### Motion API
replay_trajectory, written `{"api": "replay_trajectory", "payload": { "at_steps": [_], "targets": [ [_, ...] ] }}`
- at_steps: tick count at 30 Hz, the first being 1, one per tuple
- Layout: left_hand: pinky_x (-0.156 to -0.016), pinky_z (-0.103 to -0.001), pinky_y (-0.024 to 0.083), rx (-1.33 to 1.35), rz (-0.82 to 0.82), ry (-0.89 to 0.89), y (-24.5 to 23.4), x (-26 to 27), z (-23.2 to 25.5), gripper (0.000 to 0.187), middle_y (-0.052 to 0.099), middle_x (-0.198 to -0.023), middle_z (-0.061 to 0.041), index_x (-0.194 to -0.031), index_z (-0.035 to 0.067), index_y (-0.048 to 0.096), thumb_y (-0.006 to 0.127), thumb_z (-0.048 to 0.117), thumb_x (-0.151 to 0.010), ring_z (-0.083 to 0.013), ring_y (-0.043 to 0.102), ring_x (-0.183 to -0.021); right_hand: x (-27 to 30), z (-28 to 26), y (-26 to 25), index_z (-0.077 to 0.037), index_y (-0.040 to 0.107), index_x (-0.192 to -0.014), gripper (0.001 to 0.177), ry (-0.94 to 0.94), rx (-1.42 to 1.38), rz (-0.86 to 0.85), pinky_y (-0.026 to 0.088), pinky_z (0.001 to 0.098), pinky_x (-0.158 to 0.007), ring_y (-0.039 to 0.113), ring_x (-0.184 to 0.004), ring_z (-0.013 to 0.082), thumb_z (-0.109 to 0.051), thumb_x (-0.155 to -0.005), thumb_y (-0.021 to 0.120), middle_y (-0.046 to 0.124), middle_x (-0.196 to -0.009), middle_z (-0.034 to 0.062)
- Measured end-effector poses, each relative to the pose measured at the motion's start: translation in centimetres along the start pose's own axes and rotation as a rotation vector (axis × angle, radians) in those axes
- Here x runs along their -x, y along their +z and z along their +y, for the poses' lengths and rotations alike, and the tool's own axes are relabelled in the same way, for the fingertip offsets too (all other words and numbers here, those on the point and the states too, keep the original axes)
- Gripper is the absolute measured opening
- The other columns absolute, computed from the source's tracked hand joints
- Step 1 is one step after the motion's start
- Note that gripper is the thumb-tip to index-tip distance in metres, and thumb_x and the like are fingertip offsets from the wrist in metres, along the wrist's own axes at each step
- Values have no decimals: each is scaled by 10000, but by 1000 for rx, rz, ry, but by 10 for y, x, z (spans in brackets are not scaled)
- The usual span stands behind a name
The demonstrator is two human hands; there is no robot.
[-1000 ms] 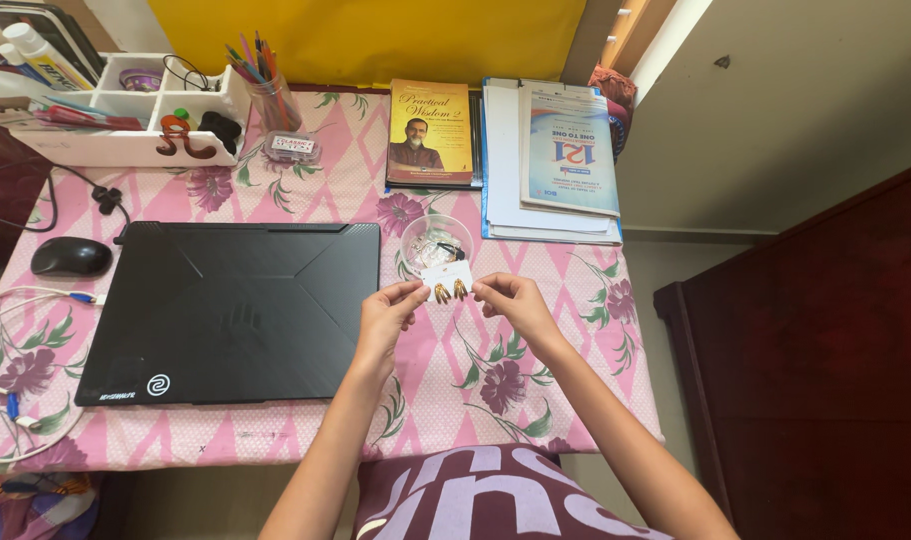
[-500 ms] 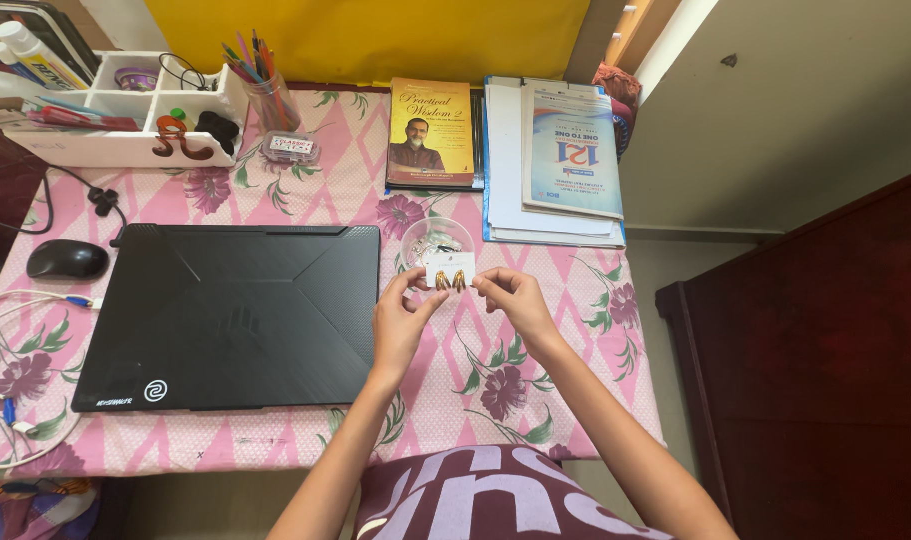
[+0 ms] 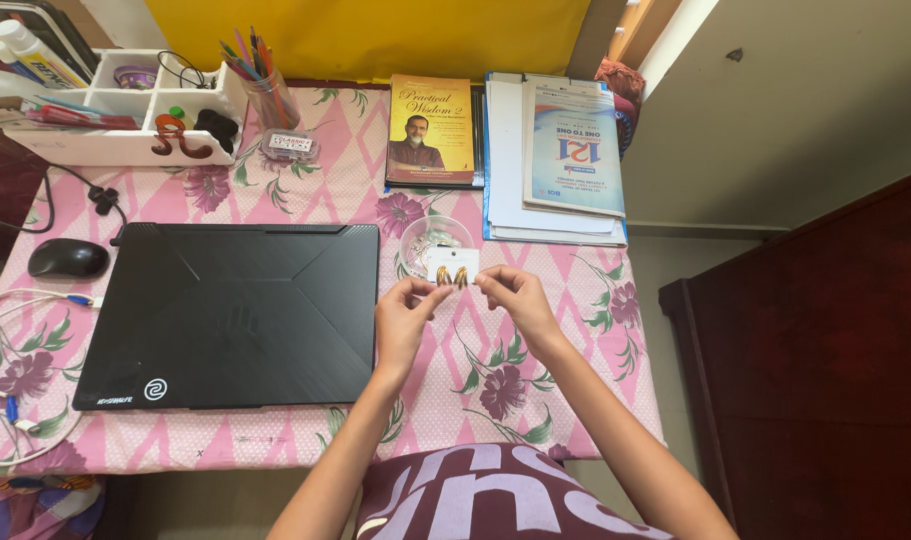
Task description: The person organizes small jewelry items on a desk, placing them into a clear plastic container and a small plastic cup. They then move the containers to a shelf and retrieve a book from a backpack, briefly opening it before closing it.
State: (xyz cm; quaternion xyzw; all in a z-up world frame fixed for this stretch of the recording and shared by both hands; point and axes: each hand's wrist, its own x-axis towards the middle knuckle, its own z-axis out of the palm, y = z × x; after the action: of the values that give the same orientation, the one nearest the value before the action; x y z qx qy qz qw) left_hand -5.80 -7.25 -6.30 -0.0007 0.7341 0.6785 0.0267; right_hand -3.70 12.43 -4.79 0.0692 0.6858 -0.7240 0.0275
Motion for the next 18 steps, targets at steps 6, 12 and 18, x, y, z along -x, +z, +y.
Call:
{"api": "replay_trajectory", "payload": {
  "at_steps": [6, 12, 18],
  "targets": [
    [-555, -219, 455, 22, -17, -2, 8, 13, 2, 232, 683, -687, 5, -936, 48, 760, 815, 257, -853, -47, 573, -574, 4, 2, 1, -13, 733, -983, 237, 24, -33, 22, 452, 237, -690, 536, -688, 55, -247, -952, 710, 604, -748, -30],
    [-546, -310, 449, -361, 104, 244, 2, 19, 25, 259, 724, -720, -22, -836, 62, 746, 790, 314, -874, -143, 577, -544, 5, 1, -1, -23, 727, -972, 231, 37, -58, 46, 461, 244, -693, 533, -682, 59, -252, -942, 712, 603, -758, -40],
    [-653, -360, 470, -479, 193, 323, -4, 18, 31, 284, 700, -705, -48, -825, 78, 711, 679, 315, -976, -205, 620, -574, 8, 0, -4, -25, 718, -956, 229, 36, -67, 57, 465, 246, -702, 536, -683, 65, -254, -940, 717, 593, -769, -40]
  ]
}}
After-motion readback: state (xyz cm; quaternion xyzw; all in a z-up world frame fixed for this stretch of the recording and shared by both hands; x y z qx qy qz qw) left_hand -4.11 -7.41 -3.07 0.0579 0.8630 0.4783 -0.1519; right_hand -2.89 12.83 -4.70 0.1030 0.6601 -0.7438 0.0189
